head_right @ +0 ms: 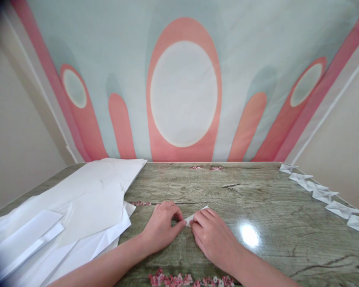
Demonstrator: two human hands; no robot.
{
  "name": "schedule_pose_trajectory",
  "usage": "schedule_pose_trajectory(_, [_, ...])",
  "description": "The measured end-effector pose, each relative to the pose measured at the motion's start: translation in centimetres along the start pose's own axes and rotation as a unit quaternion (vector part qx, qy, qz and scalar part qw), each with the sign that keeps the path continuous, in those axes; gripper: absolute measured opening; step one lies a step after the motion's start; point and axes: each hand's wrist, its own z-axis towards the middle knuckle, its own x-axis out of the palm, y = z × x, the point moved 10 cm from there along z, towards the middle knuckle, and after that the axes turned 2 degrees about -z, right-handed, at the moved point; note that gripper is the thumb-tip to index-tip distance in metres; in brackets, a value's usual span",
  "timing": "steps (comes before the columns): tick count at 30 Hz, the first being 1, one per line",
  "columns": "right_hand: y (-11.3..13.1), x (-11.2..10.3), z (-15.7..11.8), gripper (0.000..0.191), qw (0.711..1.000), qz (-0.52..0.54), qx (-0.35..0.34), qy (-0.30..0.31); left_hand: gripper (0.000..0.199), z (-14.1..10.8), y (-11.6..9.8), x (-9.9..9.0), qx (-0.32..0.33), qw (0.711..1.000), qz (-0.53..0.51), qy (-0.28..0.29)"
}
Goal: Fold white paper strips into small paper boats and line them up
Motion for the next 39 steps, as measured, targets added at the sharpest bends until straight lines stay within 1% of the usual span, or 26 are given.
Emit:
schedule_pose_trajectory(7, [-0.1,0.4,-0.2,0.016,1.000,-0.004,-0.001,0.023,0.012,0.6,1.0,0.6,-0.039,0.998,0.035,0.034])
schedule_pose_trajectory(10, [-0.1,0.7,-0.4,0.021,0.999,-0.009,0.003,0.044,0.012,0.6,1.1,0.7,-0.043,0.998,0.035,0.034])
schedule_pose_trajectory(13, [0.1,0.9,-0.5,0.025,0.998,-0.022,-0.007,0.057,0.014,0.6,1.2,0.7,-0.046,0.998,0.033,0.034])
schedule_pose_trajectory(20, [0.4,1.3,-0.5,0.023,0.996,-0.065,-0.025,0.053,0.009,0.6,1.1,0.6,-0.052,0.997,0.042,0.042])
schedule_pose_trajectory(25, [0.7,1.8,-0.5,0.023,0.993,-0.091,-0.032,0.064,0.009,0.6,1.1,0.7,-0.049,0.997,0.048,0.044])
schedule_pose_trajectory(31, [0.7,2.1,-0.5,0.022,0.993,-0.095,-0.023,0.067,0.012,0.8,1.1,0.6,-0.047,0.996,0.056,0.052])
schedule_pose_trajectory(34, [0.5,1.9,-0.4,0.020,0.993,-0.093,-0.012,0.070,0.012,0.8,1.2,0.6,-0.047,0.996,0.054,0.054])
schedule_pose_trajectory(39, [0.5,1.6,-0.2,0.022,0.993,-0.089,-0.007,0.072,0.011,0.7,1.6,0.6,-0.047,0.996,0.055,0.056])
